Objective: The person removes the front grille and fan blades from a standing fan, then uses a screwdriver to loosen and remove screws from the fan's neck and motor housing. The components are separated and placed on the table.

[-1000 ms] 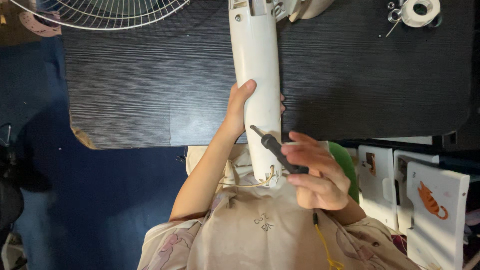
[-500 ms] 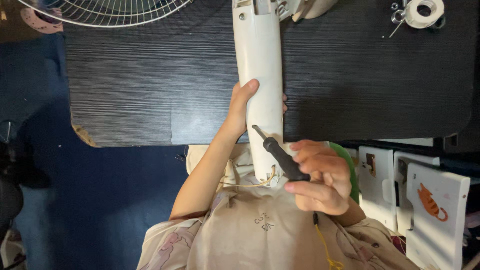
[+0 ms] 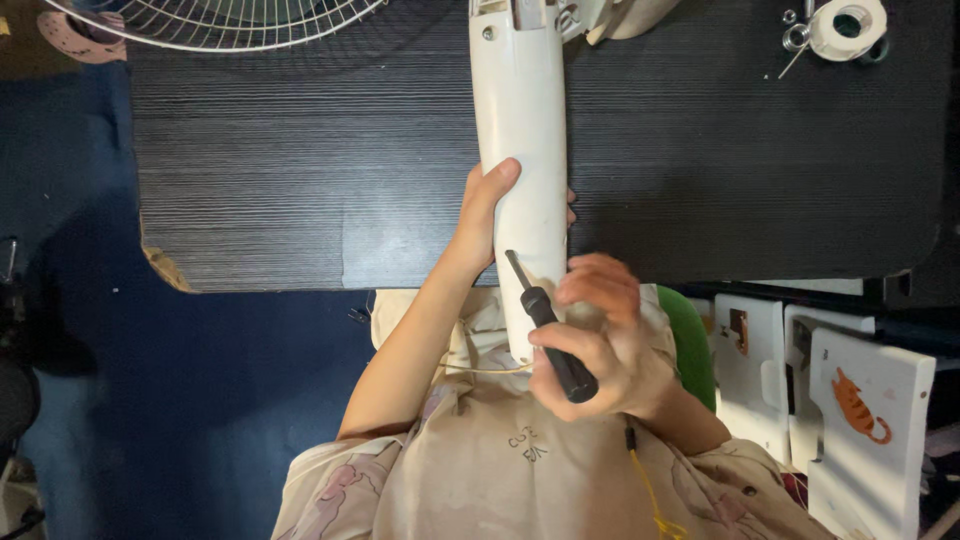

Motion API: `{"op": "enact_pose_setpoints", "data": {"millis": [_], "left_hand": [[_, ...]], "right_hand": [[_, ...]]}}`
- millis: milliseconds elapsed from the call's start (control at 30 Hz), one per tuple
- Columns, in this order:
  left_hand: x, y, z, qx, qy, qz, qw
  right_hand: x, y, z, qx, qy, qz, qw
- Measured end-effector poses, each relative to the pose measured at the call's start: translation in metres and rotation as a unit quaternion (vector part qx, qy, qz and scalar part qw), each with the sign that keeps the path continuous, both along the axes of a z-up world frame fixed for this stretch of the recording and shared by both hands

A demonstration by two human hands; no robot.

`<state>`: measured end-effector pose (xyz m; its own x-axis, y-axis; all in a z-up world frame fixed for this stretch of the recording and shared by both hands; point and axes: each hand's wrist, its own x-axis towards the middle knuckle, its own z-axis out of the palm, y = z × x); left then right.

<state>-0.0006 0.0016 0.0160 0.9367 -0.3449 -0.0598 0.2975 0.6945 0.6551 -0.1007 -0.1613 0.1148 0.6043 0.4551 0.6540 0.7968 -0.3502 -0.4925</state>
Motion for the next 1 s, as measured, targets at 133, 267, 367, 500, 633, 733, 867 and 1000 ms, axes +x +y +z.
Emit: {"op": "enact_pose_setpoints", "data": {"millis": [133, 267, 367, 500, 633, 733, 867, 1000], "left_hand": [[0.0, 0.001, -0.002, 0.012, -0.004, -0.003, 1.0], [-0.001, 0.0, -0.002, 0.018, -0.004, -0.001, 1.0], [0.0, -0.001, -0.001, 0.009, 0.005, 0.0, 1.0], [0.0, 0.001, 0.0, 0.008, 0.002, -0.004, 1.0], [-0.001, 0.001, -0.001, 0.018, 0.005, -0.003, 1.0], [-0.001, 0.0, -0.002, 0.016, 0.004, -0.004, 1.0], [0.0, 0.0, -0.004, 0.012, 0.004, -0.003, 1.0], [0.0, -0.001, 0.0, 0.009, 0.01, 0.004, 1.0]], "right_hand": [[-0.003, 0.0, -0.009, -0.002, 0.014, -0.015, 1.0], [-0.007, 0.005, -0.022, 0.184, 0.045, -0.02, 0.982], [-0.013, 0.003, -0.023, 0.322, 0.023, 0.005, 0.947], [-0.005, -0.035, -0.012, 0.287, -0.034, -0.09, 0.953], [0.032, -0.073, -0.024, 0.023, -0.118, -0.365, 0.923], [0.064, -0.072, -0.055, 0.237, 0.131, -0.262, 0.926], [0.081, -0.076, -0.079, 0.21, 0.26, -0.339, 0.879], [0.088, -0.086, -0.089, -0.192, 0.006, -0.449, 0.873]]}}
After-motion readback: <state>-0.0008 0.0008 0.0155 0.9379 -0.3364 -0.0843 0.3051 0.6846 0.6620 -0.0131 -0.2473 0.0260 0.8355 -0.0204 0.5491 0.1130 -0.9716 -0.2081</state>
